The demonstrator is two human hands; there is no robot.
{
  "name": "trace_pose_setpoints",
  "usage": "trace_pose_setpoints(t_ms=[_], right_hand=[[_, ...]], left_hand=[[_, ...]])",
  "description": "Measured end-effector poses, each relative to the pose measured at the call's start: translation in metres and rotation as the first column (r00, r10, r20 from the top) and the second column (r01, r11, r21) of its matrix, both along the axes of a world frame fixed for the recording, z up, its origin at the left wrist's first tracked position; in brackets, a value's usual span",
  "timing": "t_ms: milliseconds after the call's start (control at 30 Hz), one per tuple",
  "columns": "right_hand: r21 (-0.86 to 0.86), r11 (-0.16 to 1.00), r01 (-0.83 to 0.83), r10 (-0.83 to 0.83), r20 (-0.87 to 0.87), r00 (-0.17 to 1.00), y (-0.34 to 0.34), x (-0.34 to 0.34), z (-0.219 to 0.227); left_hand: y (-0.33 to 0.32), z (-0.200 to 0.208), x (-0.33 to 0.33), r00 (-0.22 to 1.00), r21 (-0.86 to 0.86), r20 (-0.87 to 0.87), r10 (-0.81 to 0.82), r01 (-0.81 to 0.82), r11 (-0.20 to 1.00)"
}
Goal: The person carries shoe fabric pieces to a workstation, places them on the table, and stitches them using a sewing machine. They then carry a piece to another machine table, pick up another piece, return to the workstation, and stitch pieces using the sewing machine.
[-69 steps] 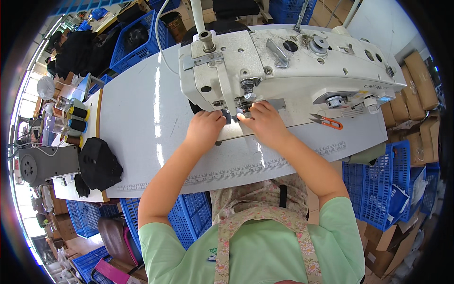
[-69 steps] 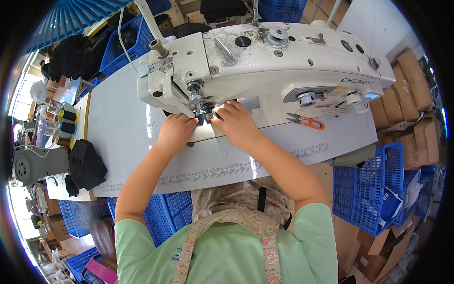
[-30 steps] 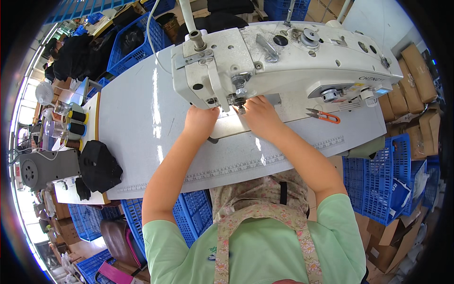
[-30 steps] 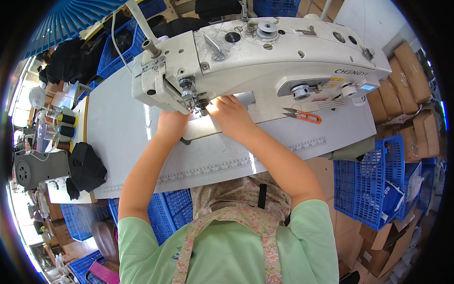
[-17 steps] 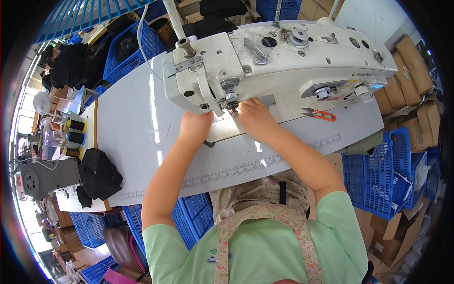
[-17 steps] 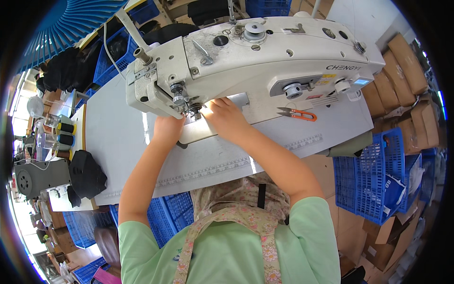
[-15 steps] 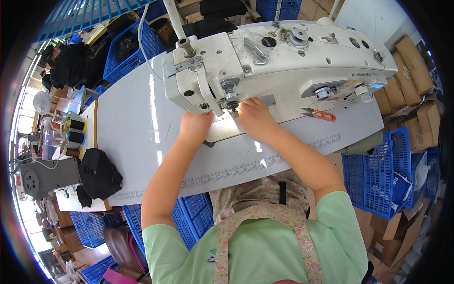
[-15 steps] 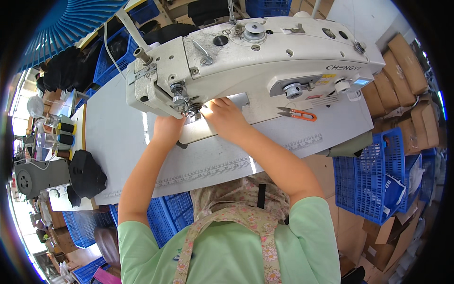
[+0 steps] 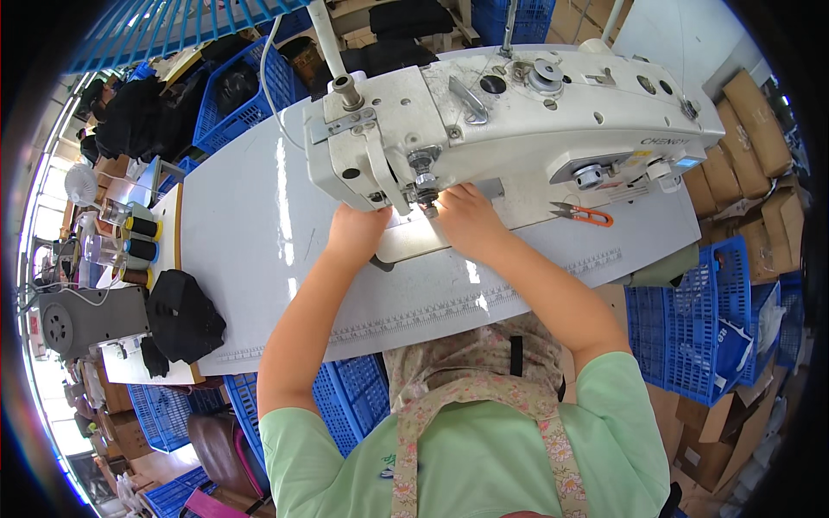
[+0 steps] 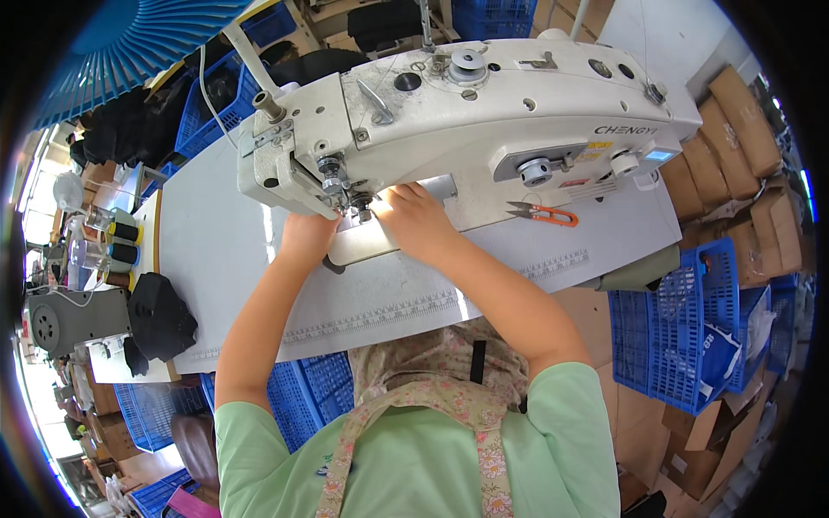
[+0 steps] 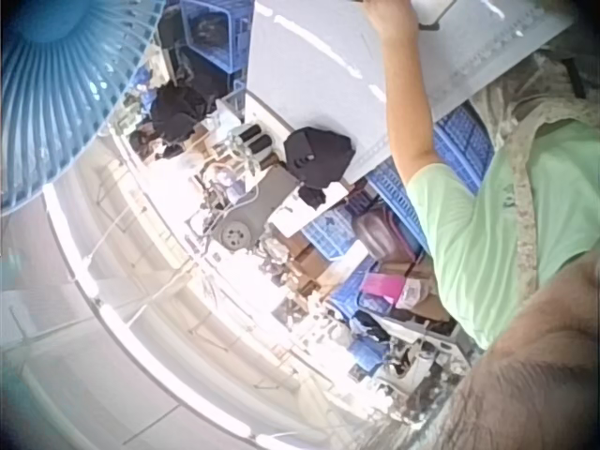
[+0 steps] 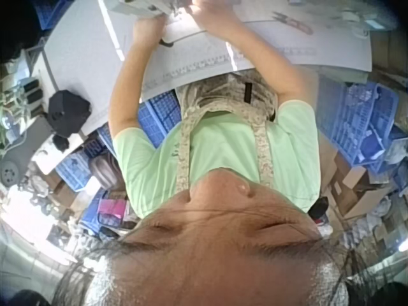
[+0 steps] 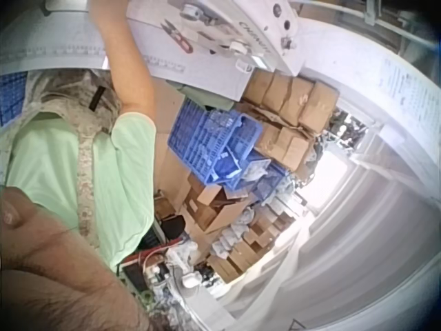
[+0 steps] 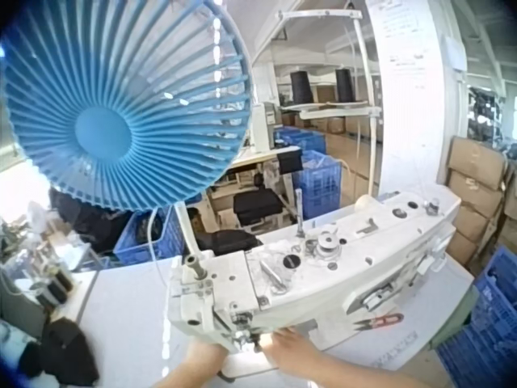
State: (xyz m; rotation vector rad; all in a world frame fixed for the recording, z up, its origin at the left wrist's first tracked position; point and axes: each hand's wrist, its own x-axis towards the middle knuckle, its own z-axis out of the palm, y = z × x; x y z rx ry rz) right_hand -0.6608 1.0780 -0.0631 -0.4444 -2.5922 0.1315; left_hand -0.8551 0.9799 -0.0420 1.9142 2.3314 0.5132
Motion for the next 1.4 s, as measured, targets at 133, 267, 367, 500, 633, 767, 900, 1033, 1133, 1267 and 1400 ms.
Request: trace_pose_setpoints(t_ms=[133, 267, 367, 500, 633, 767, 900, 1033, 1133, 1267, 1400], right_hand=[[-0.018, 0.999, -0.029, 0.029, -0.002, 1.000, -0.002, -0.004, 0.002], [-0.097, 0.995, 0.030, -0.029, 0.017, 0.999, -0.010, -0.011, 0.001], [-0.053, 0.994, 0.095, -0.091, 0.068, 0.993, -0.001, -0.006, -0.015], [-0.011, 0.995, 0.098, -0.097, 0.051, 0.994, -0.004, 0.001, -0.015], [0.024, 1.000, 0.000, 0.001, -0.046, 0.999, -0.005, 0.003, -0.004], [0.056, 0.998, -0.024, 0.026, -0.049, 0.998, -0.004, -0.001, -0.008], [0.054, 0.999, -0.002, 0.004, -0.043, 0.999, -0.003, -0.002, -0.007], [0.030, 1.000, -0.003, 0.004, -0.047, 0.999, -0.002, -0.002, -0.007], [0.039, 0.999, -0.002, 0.004, -0.051, 0.999, -0.005, 0.000, -0.005], [0.054, 0.998, -0.024, 0.028, -0.072, 0.997, -0.009, -0.008, -0.003], [0.082, 0.997, -0.008, 0.017, -0.111, 0.994, -0.002, 0.003, -0.017]], left_hand=[[-0.010, 0.002, -0.013, 0.958, -0.061, -0.253, -0.135, 0.124, 0.990], [-0.019, -0.008, -0.025, 0.898, -0.016, -0.407, -0.165, 0.174, 0.985], [0.002, -0.020, -0.023, 0.909, 0.012, -0.400, -0.119, 0.135, 0.991], [0.014, 0.009, -0.055, 0.787, 0.122, -0.617, -0.008, 0.106, 0.987], [-0.019, 0.075, -0.124, 0.710, 0.095, -0.669, 0.221, -0.214, 0.972], [-0.129, 0.114, -0.215, 0.436, 0.416, -0.738, 0.515, -0.308, 0.856], [-0.241, 0.131, -0.245, 0.473, 0.488, -0.615, 0.631, -0.400, 0.776], [-0.317, 0.112, -0.261, 0.514, 0.282, -0.502, 0.696, -0.663, 0.693], [-0.353, 0.085, -0.266, 0.552, -0.005, -0.349, 0.757, -0.809, 0.588], [-0.404, 0.067, -0.270, 0.544, 0.033, -0.156, 0.824, -0.831, 0.555], [-0.371, 0.082, -0.231, 0.527, 0.347, -0.204, 0.825, -0.749, 0.565]])
